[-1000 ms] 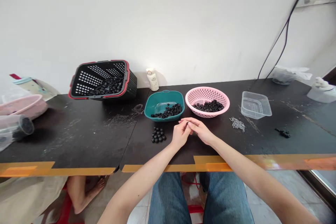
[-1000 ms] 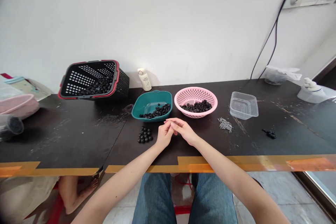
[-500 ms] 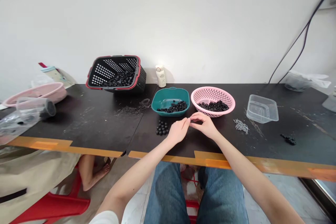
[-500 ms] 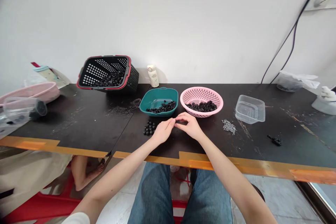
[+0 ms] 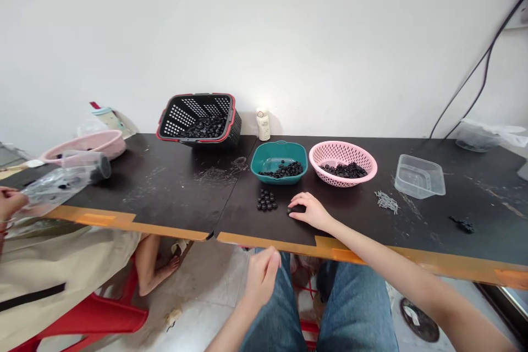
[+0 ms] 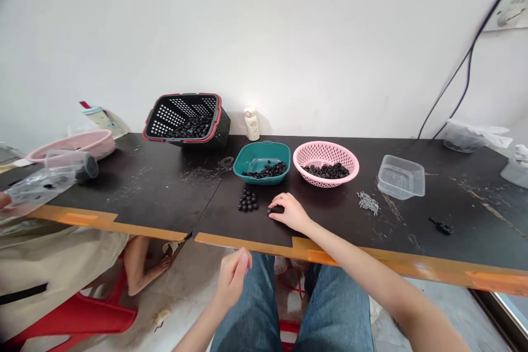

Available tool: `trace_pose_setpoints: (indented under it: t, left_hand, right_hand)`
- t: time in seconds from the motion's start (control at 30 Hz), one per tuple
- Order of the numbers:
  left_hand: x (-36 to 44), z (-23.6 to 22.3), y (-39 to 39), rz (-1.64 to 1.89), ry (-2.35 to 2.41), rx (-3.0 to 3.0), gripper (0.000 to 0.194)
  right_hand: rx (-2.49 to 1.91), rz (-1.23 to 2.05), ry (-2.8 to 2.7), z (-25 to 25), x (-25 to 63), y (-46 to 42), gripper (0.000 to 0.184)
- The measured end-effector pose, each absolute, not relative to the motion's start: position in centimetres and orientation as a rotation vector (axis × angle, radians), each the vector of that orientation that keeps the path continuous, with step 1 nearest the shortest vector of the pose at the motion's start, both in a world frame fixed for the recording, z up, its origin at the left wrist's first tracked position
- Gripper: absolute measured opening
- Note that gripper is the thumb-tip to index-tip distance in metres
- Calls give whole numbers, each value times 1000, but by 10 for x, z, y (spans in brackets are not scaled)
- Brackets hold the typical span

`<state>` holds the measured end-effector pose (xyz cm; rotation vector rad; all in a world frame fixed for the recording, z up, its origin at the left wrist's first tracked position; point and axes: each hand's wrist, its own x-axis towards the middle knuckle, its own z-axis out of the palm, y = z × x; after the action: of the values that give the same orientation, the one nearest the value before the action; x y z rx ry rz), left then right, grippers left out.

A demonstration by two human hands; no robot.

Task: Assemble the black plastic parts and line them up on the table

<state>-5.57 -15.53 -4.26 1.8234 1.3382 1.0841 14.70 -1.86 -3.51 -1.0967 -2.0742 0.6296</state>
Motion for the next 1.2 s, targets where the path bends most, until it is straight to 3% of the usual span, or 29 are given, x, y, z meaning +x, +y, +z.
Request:
trace_pose_setpoints:
  t: [0.23,0.33,0.5,0.6,0.8,1.2]
  left_hand:
    - [-60,-105,-194,1228,1397,856,57]
    - [-67,-120,-195,1259,1326,653,55]
    - [-84,-136,-176,1182,884,186,34]
    - [-90,-143,-152,1043,534,4,40]
    - [-92,-132,-113,956,280,-35,36]
    - [-102,-87,-111,996,256,-112,30]
  right_hand:
    - [-1160,609,-2064,-38,113,-17,15]
    - [-1185,551,-2017,-38,102,-18,31]
    - [-1007,497,-2154,-31,81,-12,61]
    - [-980,487,-2321,-30,65,5,73]
    - [-975,537,-2346,-40,44,21,41]
    - [-884,465,-2484,-33,17,-73,38]
